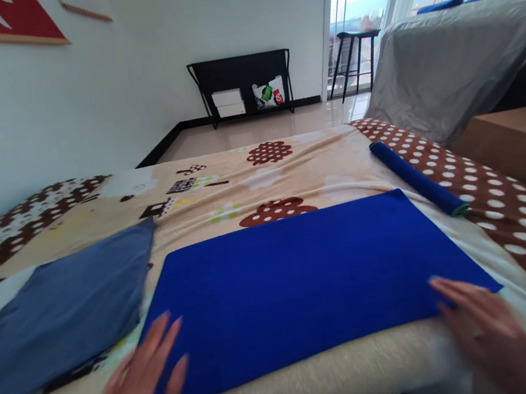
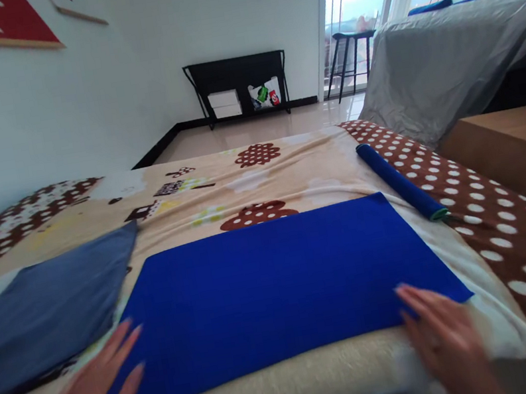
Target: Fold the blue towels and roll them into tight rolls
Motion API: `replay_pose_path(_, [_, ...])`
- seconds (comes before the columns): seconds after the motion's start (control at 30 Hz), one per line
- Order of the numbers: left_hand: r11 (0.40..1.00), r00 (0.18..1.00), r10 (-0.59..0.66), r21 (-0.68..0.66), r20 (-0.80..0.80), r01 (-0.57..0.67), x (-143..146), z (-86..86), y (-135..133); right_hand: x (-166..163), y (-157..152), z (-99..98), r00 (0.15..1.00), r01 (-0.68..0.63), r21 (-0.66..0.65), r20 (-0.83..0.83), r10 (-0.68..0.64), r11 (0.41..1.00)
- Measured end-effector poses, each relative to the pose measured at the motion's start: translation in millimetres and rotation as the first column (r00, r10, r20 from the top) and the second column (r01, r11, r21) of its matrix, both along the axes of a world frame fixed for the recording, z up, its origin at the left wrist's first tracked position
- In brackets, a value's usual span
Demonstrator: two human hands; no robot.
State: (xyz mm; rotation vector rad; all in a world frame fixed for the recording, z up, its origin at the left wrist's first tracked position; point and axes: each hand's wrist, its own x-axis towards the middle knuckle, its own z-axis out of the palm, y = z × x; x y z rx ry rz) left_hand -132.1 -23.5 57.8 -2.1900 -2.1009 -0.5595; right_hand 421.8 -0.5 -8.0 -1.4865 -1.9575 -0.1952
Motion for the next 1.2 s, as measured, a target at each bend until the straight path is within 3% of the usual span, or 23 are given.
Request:
replay_pose_path(0.03, [0.997,0.995,-0.061,0.052,0.075,0.057,28,13.9,28,-30,-1,6.8,0.996,-0.089,0.016,-0.014,0.089,0.996])
replay_pose_path(0.1, [0.983,0.969,-0.170,-0.039,0.177,0.180,81,33.4,90,-87,-5,15.8,0.950,-0.310,-0.027,0.023,0.310,0.950])
replay_pose_path(0.17, [0.972,0.963,-0.211,-0.067,0.168,0.224,124,38.7,151,-132,-10,18.1,0.917,-0.389,-0.039,0.075,0.391,0.920])
replay_pose_path(0.27, [0.979,0.978,-0.176,-0.082,0.116,0.186,166,23.9,223,-169,-14,10.4,0.920,-0.369,0.006,0.143,0.365,0.929])
replay_pose_path(0.37, [0.987,0.989,-0.128,-0.082,0.079,0.135,188,0.6,261,-182,-14,-3.5,0.929,-0.349,0.090,0.163,0.332,0.933])
replay_pose_path(0.6, [0.984,0.983,-0.142,-0.094,0.119,0.154,195,-29.9,287,-189,-7,-11.4,0.950,-0.307,0.188,0.118,0.289,0.933])
replay_pose_path(0.73, [0.983,0.974,-0.135,-0.099,0.183,0.155,194,-34.1,290,-192,-6,-5.9,0.956,-0.294,0.223,0.078,0.284,0.929])
replay_pose_path(0.83, [0.985,0.958,-0.121,-0.091,0.259,0.149,195,-27.7,289,-195,-5,-1.3,0.960,-0.276,0.266,0.024,0.280,0.924])
replay_pose_path(0.93, [0.985,0.918,-0.123,-0.064,0.376,0.159,192,-8.8,290,-195,-2,12.4,0.953,-0.276,0.306,-0.037,0.302,0.911])
replay_pose_path(1.0, [0.984,0.868,-0.139,-0.031,0.476,0.174,186,11.8,291,-187,1,33.5,0.944,-0.285,0.301,-0.077,0.321,0.910])
replay_pose_path(1.07, [0.983,0.794,-0.161,0.024,0.586,0.181,176,38.7,291,-168,5,67.3,0.936,-0.286,0.270,-0.129,0.329,0.920])
replay_pose_path(1.2, [0.969,0.579,-0.246,0.207,0.777,0.134,146,109.1,273,-107,14,160.3,0.910,-0.266,0.163,-0.281,0.304,0.950])
